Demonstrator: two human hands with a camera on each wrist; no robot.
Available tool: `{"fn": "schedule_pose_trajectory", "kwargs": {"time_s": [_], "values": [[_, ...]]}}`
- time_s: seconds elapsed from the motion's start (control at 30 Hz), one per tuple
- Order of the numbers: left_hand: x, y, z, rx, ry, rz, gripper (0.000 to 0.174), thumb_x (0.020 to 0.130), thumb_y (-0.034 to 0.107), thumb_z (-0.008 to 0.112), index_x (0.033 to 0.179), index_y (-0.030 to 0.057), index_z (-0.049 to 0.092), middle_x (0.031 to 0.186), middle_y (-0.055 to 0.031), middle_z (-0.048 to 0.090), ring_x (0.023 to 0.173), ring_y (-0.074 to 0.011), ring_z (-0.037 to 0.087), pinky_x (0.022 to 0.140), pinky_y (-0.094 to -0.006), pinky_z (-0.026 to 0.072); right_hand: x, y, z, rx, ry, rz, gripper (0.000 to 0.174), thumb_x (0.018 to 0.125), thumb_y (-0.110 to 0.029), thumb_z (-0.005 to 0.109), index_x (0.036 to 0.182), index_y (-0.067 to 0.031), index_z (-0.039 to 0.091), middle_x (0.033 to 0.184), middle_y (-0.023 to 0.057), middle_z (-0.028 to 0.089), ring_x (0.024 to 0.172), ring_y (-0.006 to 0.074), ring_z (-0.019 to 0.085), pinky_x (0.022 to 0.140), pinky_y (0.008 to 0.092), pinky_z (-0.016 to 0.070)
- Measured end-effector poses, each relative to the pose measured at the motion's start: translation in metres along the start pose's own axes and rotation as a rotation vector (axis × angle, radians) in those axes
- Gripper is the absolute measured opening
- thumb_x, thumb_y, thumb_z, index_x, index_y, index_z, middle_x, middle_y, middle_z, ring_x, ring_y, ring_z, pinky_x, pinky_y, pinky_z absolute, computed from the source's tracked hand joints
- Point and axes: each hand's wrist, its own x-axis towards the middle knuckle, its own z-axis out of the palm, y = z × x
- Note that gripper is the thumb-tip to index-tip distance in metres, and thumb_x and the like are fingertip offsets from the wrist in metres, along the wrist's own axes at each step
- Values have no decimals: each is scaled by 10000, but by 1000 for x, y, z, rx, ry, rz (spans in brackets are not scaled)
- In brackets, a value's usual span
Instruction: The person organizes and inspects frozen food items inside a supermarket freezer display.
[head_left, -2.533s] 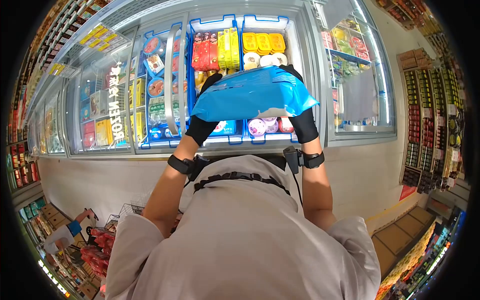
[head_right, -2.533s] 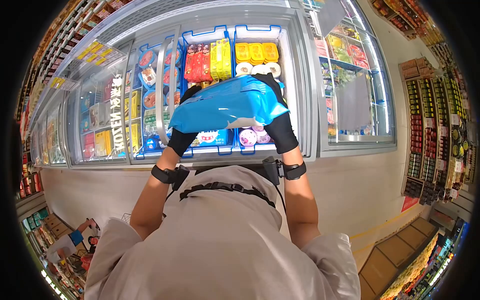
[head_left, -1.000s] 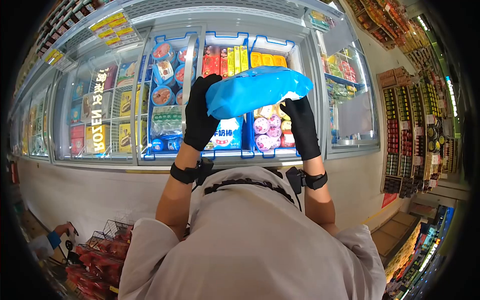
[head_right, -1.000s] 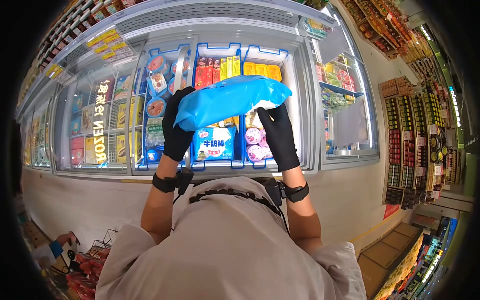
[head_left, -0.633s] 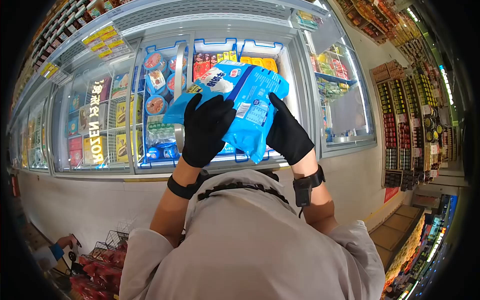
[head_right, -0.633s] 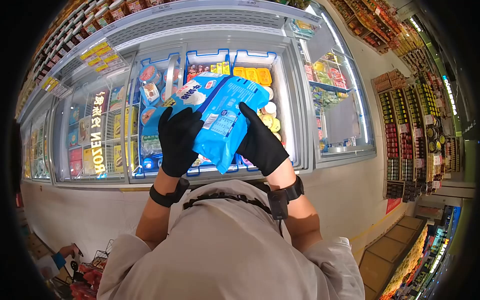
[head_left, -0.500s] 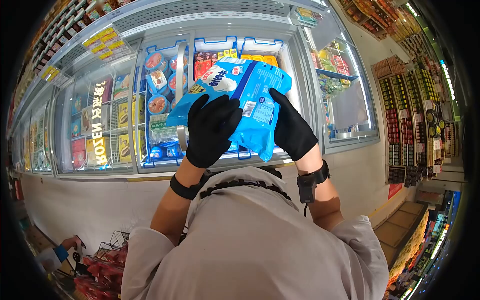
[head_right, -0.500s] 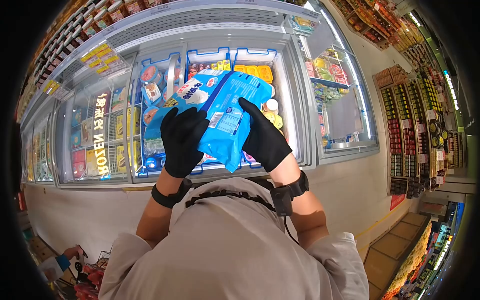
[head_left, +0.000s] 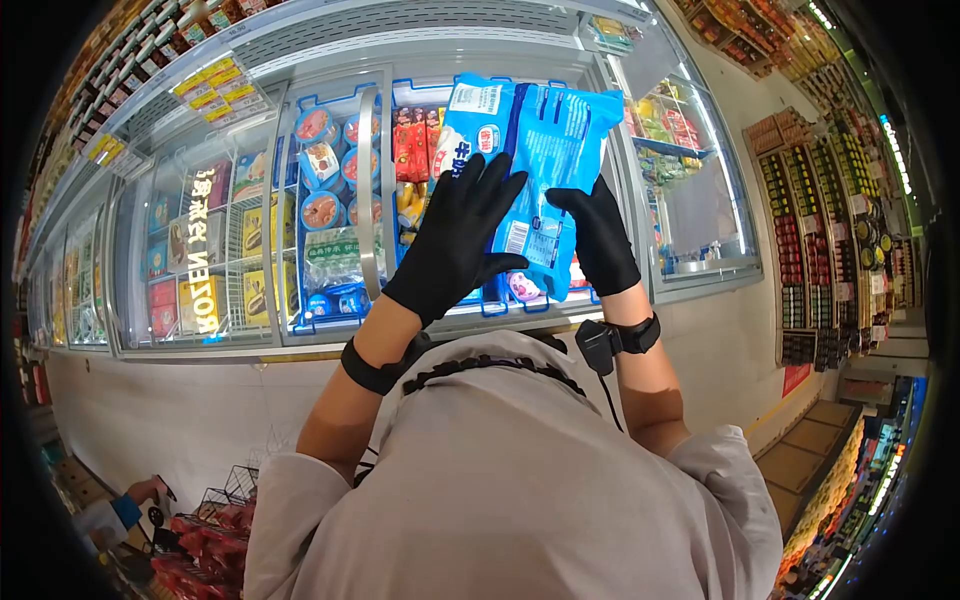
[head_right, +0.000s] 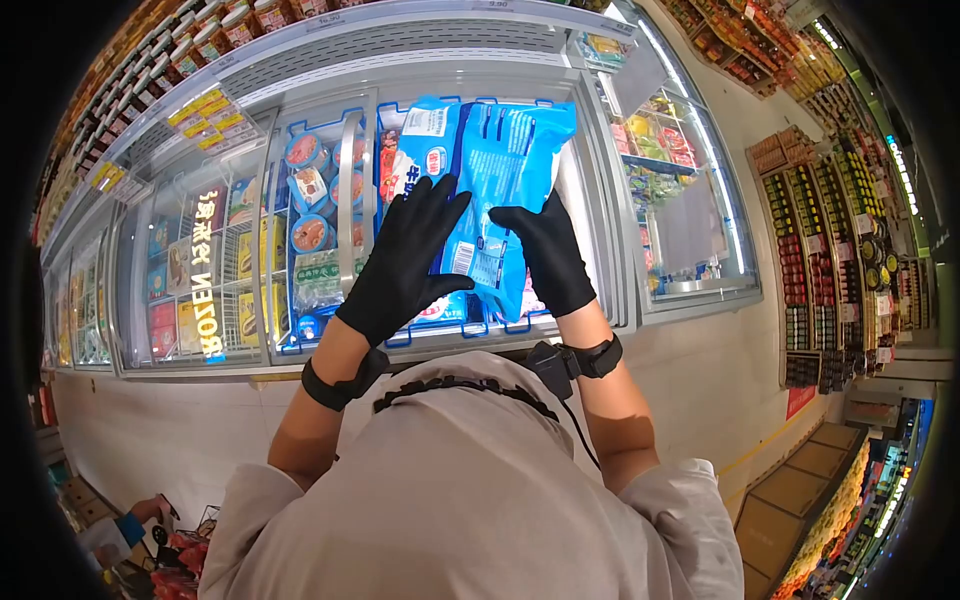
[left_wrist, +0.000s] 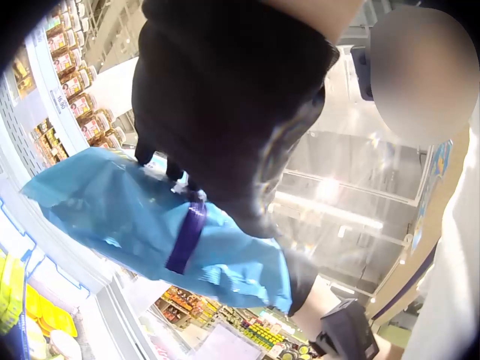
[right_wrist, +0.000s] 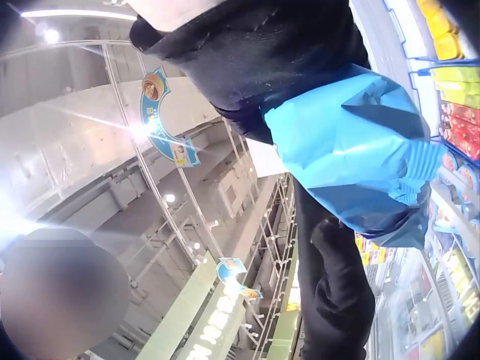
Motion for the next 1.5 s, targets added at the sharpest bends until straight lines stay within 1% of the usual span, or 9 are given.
{"fn": "schedule_pose_trajectory", "kwargs": {"time_s": [0.1,0.27,0.5,0.73,0.87,0.97,1.07,1.4,1.5], "values": [[9,0,-3,56,52,-88,842,755,361,715,1432,118,279,1504,-167,187,1380,-383,166,1107,-516,152,-6,-2,3,-78,-50,-19,487,755,-40,622,1217,-13,472,1032,89,607,934,184,595,837,315,480],[20,-12,-11,149,127,-102,837,759,392,703,1437,147,277,1504,-169,189,1381,-403,150,1101,-548,139,-12,-4,2,-213,-158,-32,626,722,-52,677,1288,-2,412,1084,89,589,931,153,580,813,292,480],[23,-20,-18,186,231,-122,842,749,437,704,1425,144,295,1461,-194,263,1343,-414,239,1083,-559,193,-21,-12,4,-362,-210,13,749,685,-86,730,1335,-16,364,1160,108,566,1030,184,569,864,303,483],[19,-31,-20,-96,263,-110,888,638,356,817,1350,52,382,1243,-190,517,1169,-346,486,1024,-439,344,-21,-14,-3,-746,-320,-127,836,616,-194,766,1331,-22,368,1208,139,548,1102,258,543,973,369,413],[13,-37,-26,-224,76,-92,865,613,328,841,1292,-2,419,1218,-194,529,1146,-336,505,990,-392,401,-23,-20,-4,-944,-400,-171,788,607,-204,746,1298,-39,405,1132,174,593,1044,295,589,911,363,452],[7,-46,-19,-392,-113,-93,705,684,293,815,1230,12,470,1152,-166,568,1077,-288,559,940,-348,446,-24,-26,-6,-998,-447,-231,664,645,-193,744,1237,-59,474,1046,180,624,976,319,615,861,364,476],[8,-33,-20,-516,-163,-108,763,639,289,841,1256,53,460,1208,-129,555,1119,-271,548,968,-362,432,-19,-26,-16,-1023,-512,-325,541,679,-167,744,1164,-65,529,1054,159,624,975,314,611,855,360,478],[1,-16,-17,-357,66,-187,675,615,289,846,1151,43,519,1029,-123,625,931,-260,636,809,-340,511,-11,-27,-9,-1011,-504,-424,571,646,-103,757,1164,-40,526,1052,169,609,984,331,588,874,374,462],[-5,-23,-14,-240,253,-174,664,622,339,836,1116,30,519,1006,-136,627,896,-253,637,789,-338,514,0,-20,-9,-1032,-376,-757,628,622,-104,792,1187,-46,525,1075,165,605,993,344,576,886,397,452]]}}
